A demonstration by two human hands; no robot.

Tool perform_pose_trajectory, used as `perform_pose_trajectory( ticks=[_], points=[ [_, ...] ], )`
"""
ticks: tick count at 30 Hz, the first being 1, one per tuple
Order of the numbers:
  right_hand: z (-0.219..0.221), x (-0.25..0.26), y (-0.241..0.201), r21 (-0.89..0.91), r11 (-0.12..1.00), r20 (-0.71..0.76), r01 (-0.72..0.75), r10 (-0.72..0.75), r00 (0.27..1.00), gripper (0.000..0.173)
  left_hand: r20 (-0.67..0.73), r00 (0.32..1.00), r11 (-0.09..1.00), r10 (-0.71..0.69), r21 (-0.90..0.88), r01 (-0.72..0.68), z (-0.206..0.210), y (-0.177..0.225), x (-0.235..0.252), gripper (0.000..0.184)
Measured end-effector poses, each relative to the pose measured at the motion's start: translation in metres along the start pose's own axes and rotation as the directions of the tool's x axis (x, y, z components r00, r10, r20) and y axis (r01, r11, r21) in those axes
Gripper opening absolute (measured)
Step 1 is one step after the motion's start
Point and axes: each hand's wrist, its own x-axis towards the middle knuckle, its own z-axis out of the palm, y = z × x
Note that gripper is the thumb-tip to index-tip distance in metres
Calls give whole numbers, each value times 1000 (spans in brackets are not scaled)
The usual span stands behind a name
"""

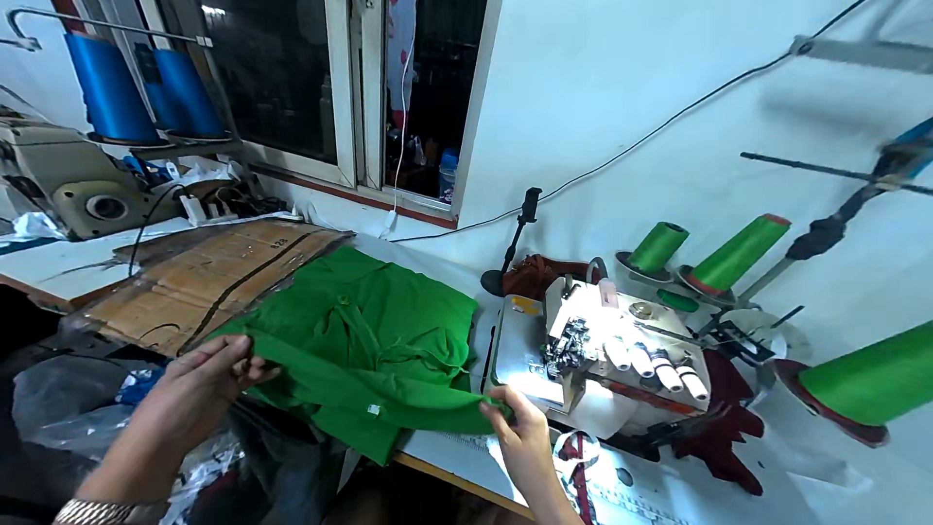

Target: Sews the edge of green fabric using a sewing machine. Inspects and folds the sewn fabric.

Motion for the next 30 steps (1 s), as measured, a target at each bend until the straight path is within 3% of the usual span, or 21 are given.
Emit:
perform_pose_trajectory(
  ticks=[3, 7, 13, 21, 24, 27, 30],
  points=[
    [-9, -30, 21, 25, 990, 87, 140, -142, 986, 12, 250, 957, 984, 149, 62, -169, -43, -9, -34, 20],
    [-7, -71, 39, -36, 998, 131, 52, -47, 990, 13, 427, 902, 965, 66, 203, -167, -79, -29, -85, 13],
    [0, -91, 51, -165, 973, 113, 163, -145, 983, 15, 404, 908, 960, 115, 189, -206, -94, -35, -125, 14],
    [1, -91, 56, -201, 957, 110, 210, -191, 975, 16, 400, 901, 950, 168, 179, -257, -91, -37, -125, 14],
    [2, -91, 58, -217, 948, 106, 232, -214, 971, 16, 381, 918, 969, 111, 165, -186, -101, -55, -126, 20],
    [4, -92, 59, -240, 941, 93, 237, -221, 971, 17, 272, 962, 982, 9, 181, -60, -109, -84, -131, 33],
    [6, -93, 58, -245, 942, 83, 227, -213, 973, 17, 158, 985, 978, -72, 206, 39, -106, -105, -135, 16]
  ],
)
